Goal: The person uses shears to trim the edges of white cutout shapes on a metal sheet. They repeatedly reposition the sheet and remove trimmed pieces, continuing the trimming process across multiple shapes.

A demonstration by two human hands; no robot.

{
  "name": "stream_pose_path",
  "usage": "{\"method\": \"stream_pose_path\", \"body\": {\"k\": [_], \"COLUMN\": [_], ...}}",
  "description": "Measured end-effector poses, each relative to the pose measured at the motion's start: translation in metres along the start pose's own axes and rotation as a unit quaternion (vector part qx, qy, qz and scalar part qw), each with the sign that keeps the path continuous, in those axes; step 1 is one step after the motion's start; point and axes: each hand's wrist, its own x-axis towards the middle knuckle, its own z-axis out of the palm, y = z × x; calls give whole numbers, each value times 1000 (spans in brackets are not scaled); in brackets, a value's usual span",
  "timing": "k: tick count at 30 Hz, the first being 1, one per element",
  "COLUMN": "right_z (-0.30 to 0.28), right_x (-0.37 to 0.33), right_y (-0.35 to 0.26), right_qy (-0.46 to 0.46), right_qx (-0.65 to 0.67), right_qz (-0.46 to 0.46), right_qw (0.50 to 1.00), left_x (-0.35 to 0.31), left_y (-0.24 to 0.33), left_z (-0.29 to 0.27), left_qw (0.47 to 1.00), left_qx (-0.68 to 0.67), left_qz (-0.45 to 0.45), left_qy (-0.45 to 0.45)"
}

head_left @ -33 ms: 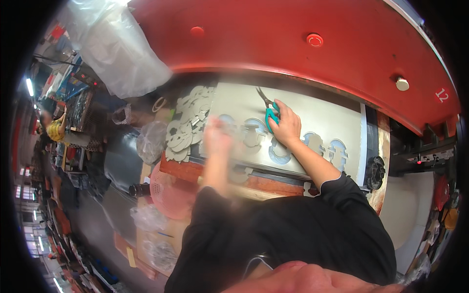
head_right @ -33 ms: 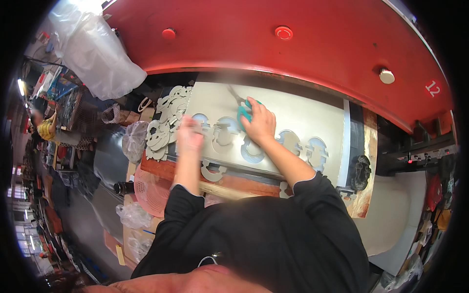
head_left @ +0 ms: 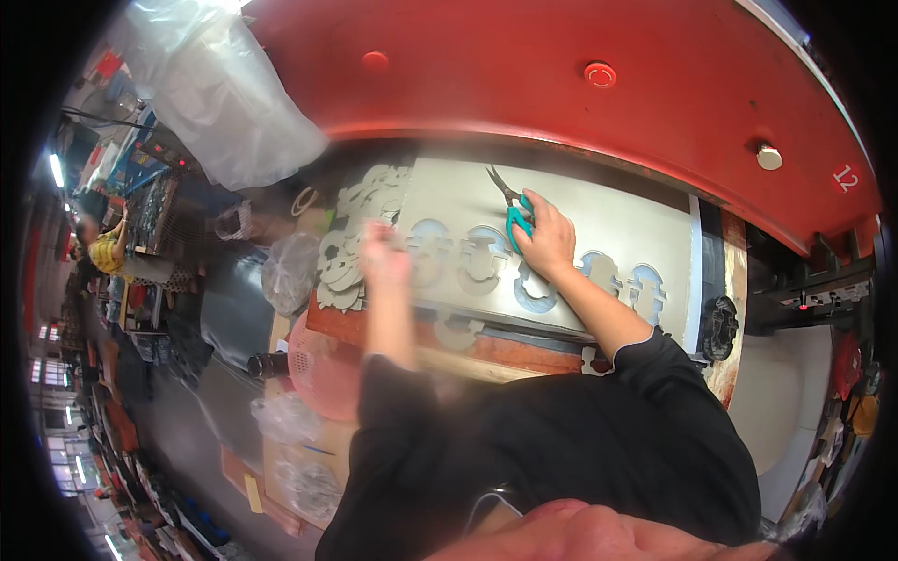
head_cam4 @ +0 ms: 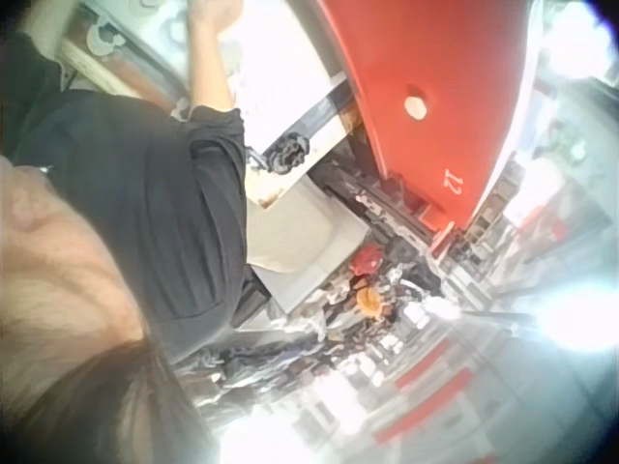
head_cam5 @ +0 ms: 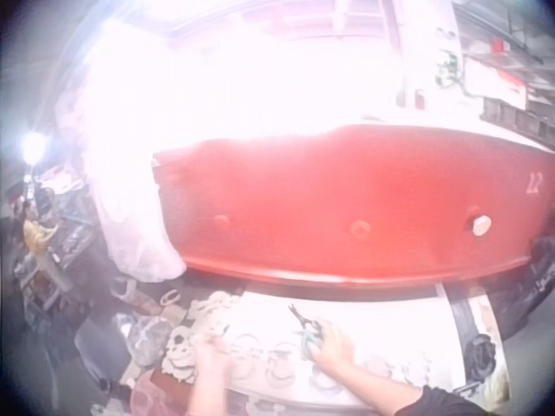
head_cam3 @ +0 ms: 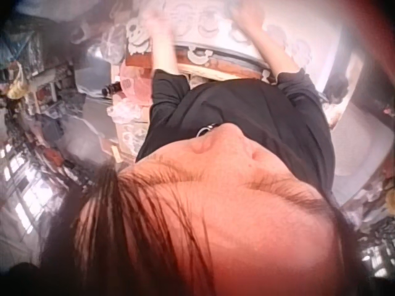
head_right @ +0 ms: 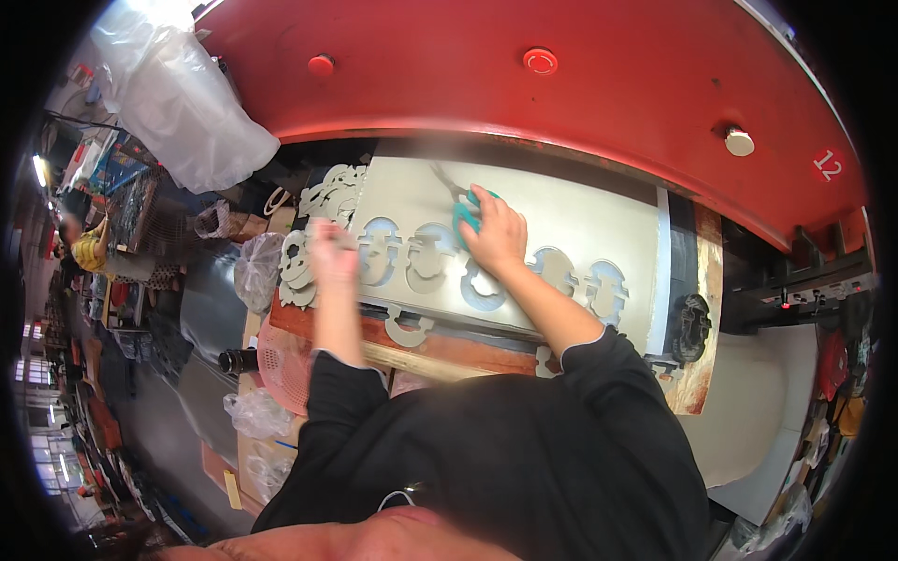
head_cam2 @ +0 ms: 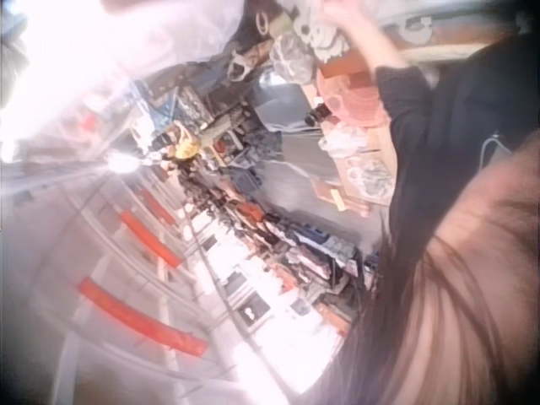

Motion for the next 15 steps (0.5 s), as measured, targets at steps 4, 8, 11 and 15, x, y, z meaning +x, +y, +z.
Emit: {"method": "stream_pose_path", "body": {"k": [4,8,11,15], "right_z": [2,-2,-3,-5], "right_x": [2,4,6,11], "right_y": [-7,-9,-9,0], "right_qy": [-17,-14,-14,-53], "right_qx": [-23,0,36,71], "right_qz": [6,17,20,75], "right_qw": [1000,1000,999,993], "left_x": [14,-20,-59,-79], "left_y": [73,41,10,-12], "left_z": [3,-9,-23,-40], "left_qw": [968,963,957,935], "left_qx": [161,178,221,278], "left_qz": [168,77,-62,-118], "left_qy": [-93,-190,-177,-187]}}
